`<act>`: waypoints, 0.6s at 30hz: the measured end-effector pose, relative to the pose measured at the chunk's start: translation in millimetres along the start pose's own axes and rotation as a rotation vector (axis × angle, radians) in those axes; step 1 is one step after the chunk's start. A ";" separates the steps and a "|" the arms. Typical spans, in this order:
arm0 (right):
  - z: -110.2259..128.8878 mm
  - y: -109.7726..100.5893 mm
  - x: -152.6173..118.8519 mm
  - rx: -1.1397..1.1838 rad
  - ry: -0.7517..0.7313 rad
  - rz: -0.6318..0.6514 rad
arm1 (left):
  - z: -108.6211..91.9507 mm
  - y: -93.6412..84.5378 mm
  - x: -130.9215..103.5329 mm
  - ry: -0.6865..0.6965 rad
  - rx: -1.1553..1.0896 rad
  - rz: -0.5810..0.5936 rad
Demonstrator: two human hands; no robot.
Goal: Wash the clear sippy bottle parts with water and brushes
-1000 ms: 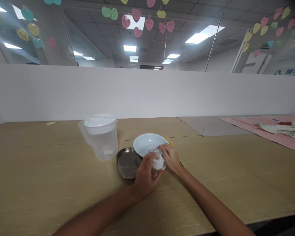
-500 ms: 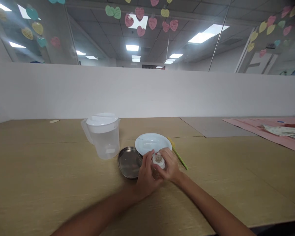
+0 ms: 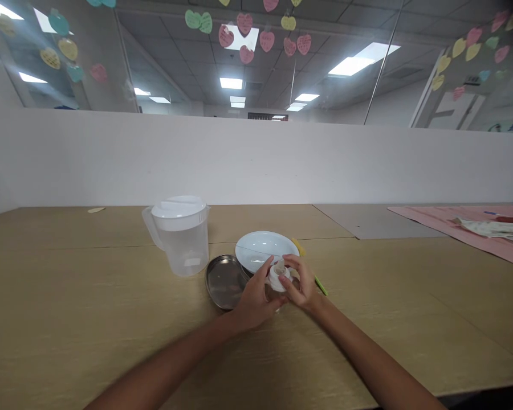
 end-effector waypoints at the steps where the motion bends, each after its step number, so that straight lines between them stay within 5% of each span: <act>1: -3.1 0.4 0.8 -0.002 0.009 0.039 | -2.6 0.4 0.4 0.033 0.025 0.012; 6: -26.1 -3.2 9.4 -0.059 0.023 0.172 | -11.4 3.4 -0.9 0.147 0.133 -0.024; 10: -43.2 -18.8 17.8 -0.156 0.082 0.032 | -7.9 7.7 -3.5 0.106 0.125 -0.002; 18: -30.8 -13.6 13.7 -0.044 -0.013 0.042 | -5.7 10.2 -4.7 0.126 0.158 0.013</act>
Point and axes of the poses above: each hand's wrist, its own x-axis towards the middle knuckle, its own y-axis out of the palm, z = x × y, the point moved 6 cm from there along x, towards the middle knuckle, and after that the axes turned 9 degrees about y, right-handed, at the moved point
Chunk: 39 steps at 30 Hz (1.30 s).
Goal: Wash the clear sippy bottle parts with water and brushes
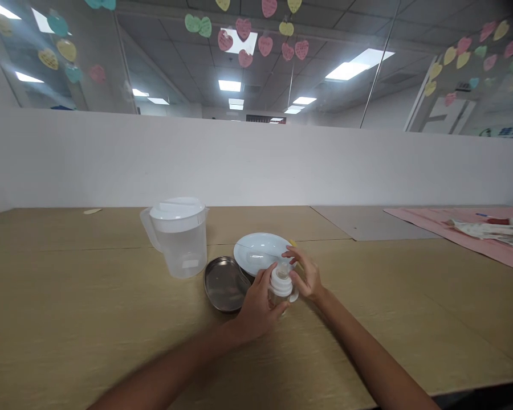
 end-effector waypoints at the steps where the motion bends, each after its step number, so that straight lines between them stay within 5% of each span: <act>1: -2.4 -0.3 0.3 -0.019 0.022 -0.010 | -0.6 -0.5 0.4 -0.001 -0.001 -0.002; 5: -11.4 -6.4 2.3 -0.075 0.105 -0.077 | -3.5 -3.9 2.0 0.017 -0.010 -0.033; 8: -1.1 -8.0 0.4 -0.004 0.032 -0.096 | -0.9 -3.6 0.8 -0.015 -0.047 -0.050; 14: 16.9 3.9 -6.7 -0.037 -0.075 0.037 | -0.7 -6.7 -1.7 -0.027 -0.070 -0.142; 22: -7.7 -10.3 6.0 -0.059 0.094 -0.044 | 2.4 -3.5 1.8 -0.074 -0.139 -0.040; 31: 52.1 14.8 0.7 -0.063 -0.151 0.204 | 1.5 -3.1 -0.8 -0.026 -0.157 -0.115; 39: 26.8 6.1 1.4 0.027 0.201 -0.201 | 3.9 -7.1 -1.1 -0.061 -0.088 -0.113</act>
Point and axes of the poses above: each hand's wrist, its own x-axis towards the middle knuckle, its own y-axis out of the palm, z = x × y, the point moved 6 cm from there along x, towards the middle knuckle, and after that the axes turned 9 degrees about y, right-handed, at the moved point
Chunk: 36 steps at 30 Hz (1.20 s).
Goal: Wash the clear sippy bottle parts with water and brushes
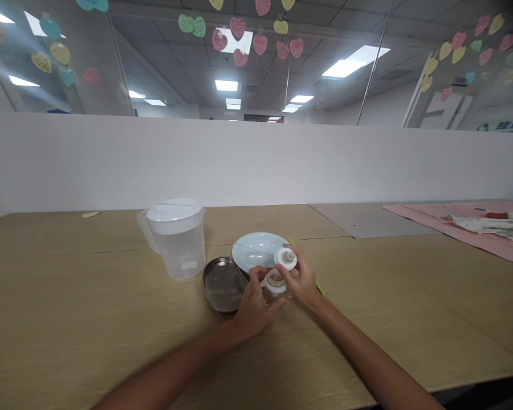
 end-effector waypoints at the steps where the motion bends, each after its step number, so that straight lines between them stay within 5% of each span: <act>1: -2.9 -1.7 1.7 0.032 0.045 -0.045 | -1.2 -0.2 0.3 0.013 -0.006 0.002; 6: -12.7 -9.1 8.4 0.246 0.260 -0.217 | -0.6 0.9 0.9 -0.003 -0.021 0.015; 11: -10.2 -21.3 7.3 0.237 0.220 -0.377 | 2.8 3.5 0.2 -0.012 -0.029 0.023; 24: -47.0 -28.6 30.6 0.525 0.478 -0.311 | 3.4 3.9 0.5 -0.041 -0.051 0.023; 36: -47.0 -25.6 39.2 0.968 0.606 -0.124 | 3.6 3.9 -0.3 -0.019 -0.042 0.021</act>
Point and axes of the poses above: each hand's wrist, its own x-axis towards the middle knuckle, its own y-axis out of the palm, z = x × y, the point moved 6 cm from there along x, towards the middle knuckle, and after that the axes turned 9 degrees about y, right-handed, at the moved point
